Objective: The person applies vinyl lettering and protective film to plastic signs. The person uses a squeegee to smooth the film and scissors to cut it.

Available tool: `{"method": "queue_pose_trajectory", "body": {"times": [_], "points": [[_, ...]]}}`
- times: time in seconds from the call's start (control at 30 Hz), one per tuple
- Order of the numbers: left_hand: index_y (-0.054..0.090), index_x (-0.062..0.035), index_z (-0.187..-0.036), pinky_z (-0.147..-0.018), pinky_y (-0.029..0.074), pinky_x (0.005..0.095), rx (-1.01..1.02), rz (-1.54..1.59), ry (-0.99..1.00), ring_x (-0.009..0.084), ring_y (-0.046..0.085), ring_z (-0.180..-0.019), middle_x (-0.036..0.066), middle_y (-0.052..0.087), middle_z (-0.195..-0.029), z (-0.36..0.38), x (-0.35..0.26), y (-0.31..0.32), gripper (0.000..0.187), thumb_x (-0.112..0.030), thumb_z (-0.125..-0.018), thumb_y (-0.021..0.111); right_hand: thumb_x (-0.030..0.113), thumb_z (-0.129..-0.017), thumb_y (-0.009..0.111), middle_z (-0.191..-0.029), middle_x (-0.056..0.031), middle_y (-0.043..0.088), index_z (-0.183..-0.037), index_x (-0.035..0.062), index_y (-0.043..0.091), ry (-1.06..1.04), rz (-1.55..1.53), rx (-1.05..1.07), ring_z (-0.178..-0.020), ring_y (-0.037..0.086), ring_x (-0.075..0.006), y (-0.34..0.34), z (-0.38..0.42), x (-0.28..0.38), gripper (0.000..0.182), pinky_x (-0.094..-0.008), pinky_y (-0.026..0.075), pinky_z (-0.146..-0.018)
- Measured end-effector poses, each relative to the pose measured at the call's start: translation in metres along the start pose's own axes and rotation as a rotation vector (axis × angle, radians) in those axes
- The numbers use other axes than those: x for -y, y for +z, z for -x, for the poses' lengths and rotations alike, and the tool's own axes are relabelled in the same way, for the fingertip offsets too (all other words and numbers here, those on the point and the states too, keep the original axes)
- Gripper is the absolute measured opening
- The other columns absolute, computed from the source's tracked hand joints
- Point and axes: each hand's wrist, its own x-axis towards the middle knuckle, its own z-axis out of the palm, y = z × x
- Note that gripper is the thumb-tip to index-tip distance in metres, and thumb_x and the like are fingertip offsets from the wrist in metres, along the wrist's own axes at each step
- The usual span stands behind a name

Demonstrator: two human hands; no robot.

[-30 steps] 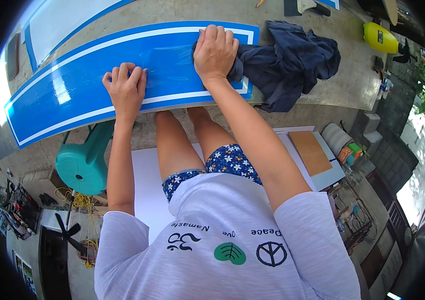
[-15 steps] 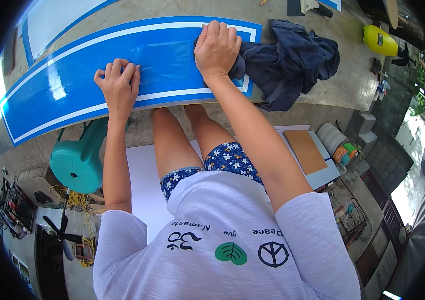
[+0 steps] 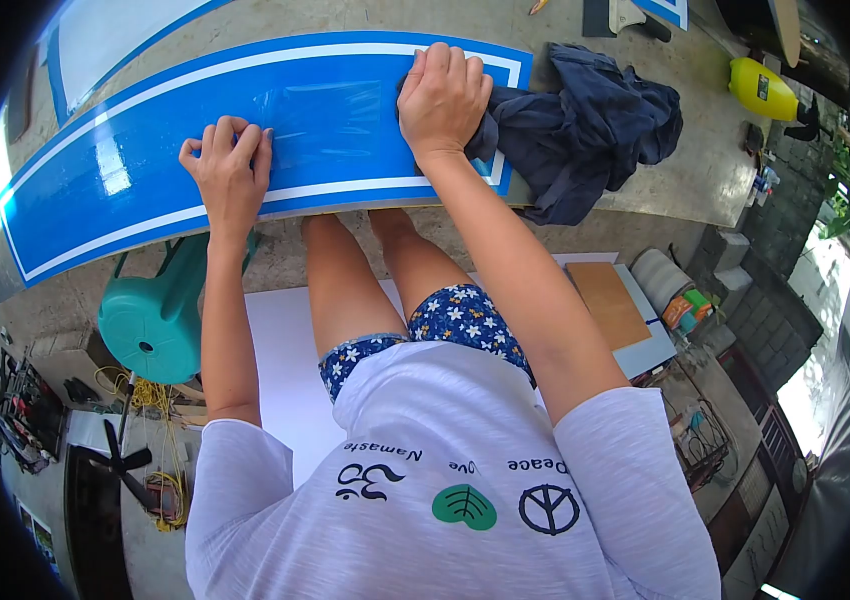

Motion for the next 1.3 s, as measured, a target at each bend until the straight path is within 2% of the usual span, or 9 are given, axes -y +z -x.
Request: {"method": "queue_pose_trajectory", "body": {"times": [0.37,0.43,0.53,0.87,0.97,1.17,1.23,1.3], "points": [[0.060,-0.0100,-0.077,-0.086,0.030,0.0422,-0.018,-0.021,0.005,0.0178,0.051,-0.080,0.001,0.053,-0.086,0.003,0.011,-0.005,0.014,-0.017,-0.086,0.068,0.023,-0.094,0.051,-0.076,-0.0061,0.054,-0.077,0.0091,0.051,-0.001,0.002,0.009,-0.076,0.050,-0.0266,-0.004,0.000,0.002,0.022,-0.0390,0.038,-0.070],[0.060,-0.0102,-0.077,-0.087,0.030,0.0421,-0.015,-0.030,0.002,0.0176,0.051,-0.081,0.000,0.053,-0.085,0.003,0.013,-0.007,0.014,-0.017,-0.086,0.067,0.022,-0.094,0.049,-0.078,-0.0060,0.058,-0.079,0.0083,0.054,0.012,0.014,0.025,-0.080,0.053,-0.0279,-0.006,-0.001,0.003,0.021,-0.0403,0.039,-0.071],[0.060,-0.0102,-0.077,-0.087,0.030,0.0420,-0.016,-0.032,0.001,0.0174,0.051,-0.081,0.000,0.053,-0.086,0.004,0.017,-0.008,0.014,-0.018,-0.086,0.067,0.023,-0.094,0.051,-0.077,-0.0065,0.054,-0.077,0.0086,0.051,-0.006,-0.002,-0.003,-0.077,0.050,-0.0270,-0.001,0.000,0.001,0.022,-0.0392,0.038,-0.070],[0.060,-0.0101,-0.078,-0.087,0.030,0.0423,-0.019,-0.058,-0.008,0.0172,0.051,-0.082,0.000,0.053,-0.086,0.006,0.027,-0.014,0.013,-0.017,-0.086,0.068,0.022,-0.094,0.051,-0.077,-0.0066,0.054,-0.077,0.0083,0.051,-0.017,-0.007,-0.004,-0.078,0.050,-0.0273,-0.004,0.000,0.001,0.022,-0.0397,0.038,-0.070],[0.059,-0.0139,-0.076,-0.087,0.031,0.0444,-0.034,-0.065,-0.008,0.0169,0.050,-0.082,-0.001,0.051,-0.083,0.007,0.031,-0.014,0.015,-0.020,-0.086,0.067,0.022,-0.094,0.051,-0.077,-0.0065,0.054,-0.077,0.0085,0.052,-0.019,-0.004,-0.006,-0.077,0.050,-0.0272,-0.003,0.001,0.001,0.022,-0.0397,0.038,-0.070],[0.059,-0.0139,-0.076,-0.087,0.031,0.0439,-0.031,-0.064,-0.009,0.0169,0.051,-0.082,-0.001,0.052,-0.084,0.008,0.037,-0.019,0.014,-0.020,-0.086,0.067,0.022,-0.094,0.051,-0.075,-0.0063,0.054,-0.077,0.0090,0.052,-0.021,-0.004,-0.018,-0.077,0.051,-0.0271,-0.002,0.001,0.001,0.021,-0.0398,0.038,-0.069],[0.061,-0.0097,-0.080,-0.088,0.031,0.0419,-0.013,-0.056,-0.008,0.0174,0.051,-0.081,0.000,0.053,-0.086,0.008,0.038,-0.021,0.012,-0.017,-0.086,0.068,0.022,-0.094,0.051,-0.076,-0.0061,0.055,-0.078,0.0091,0.052,-0.021,-0.009,-0.014,-0.077,0.051,-0.0271,-0.003,0.001,0.001,0.021,-0.0398,0.038,-0.069],[0.061,-0.0095,-0.080,-0.088,0.031,0.0418,-0.011,-0.056,-0.007,0.0172,0.051,-0.081,0.000,0.053,-0.086,0.008,0.040,-0.024,0.012,-0.017,-0.086,0.068,0.022,-0.094,0.051,-0.076,-0.0060,0.055,-0.078,0.0091,0.052,-0.019,-0.004,-0.008,-0.077,0.051,-0.0271,-0.004,0.001,0.002,0.021,-0.0398,0.038,-0.069]]}}
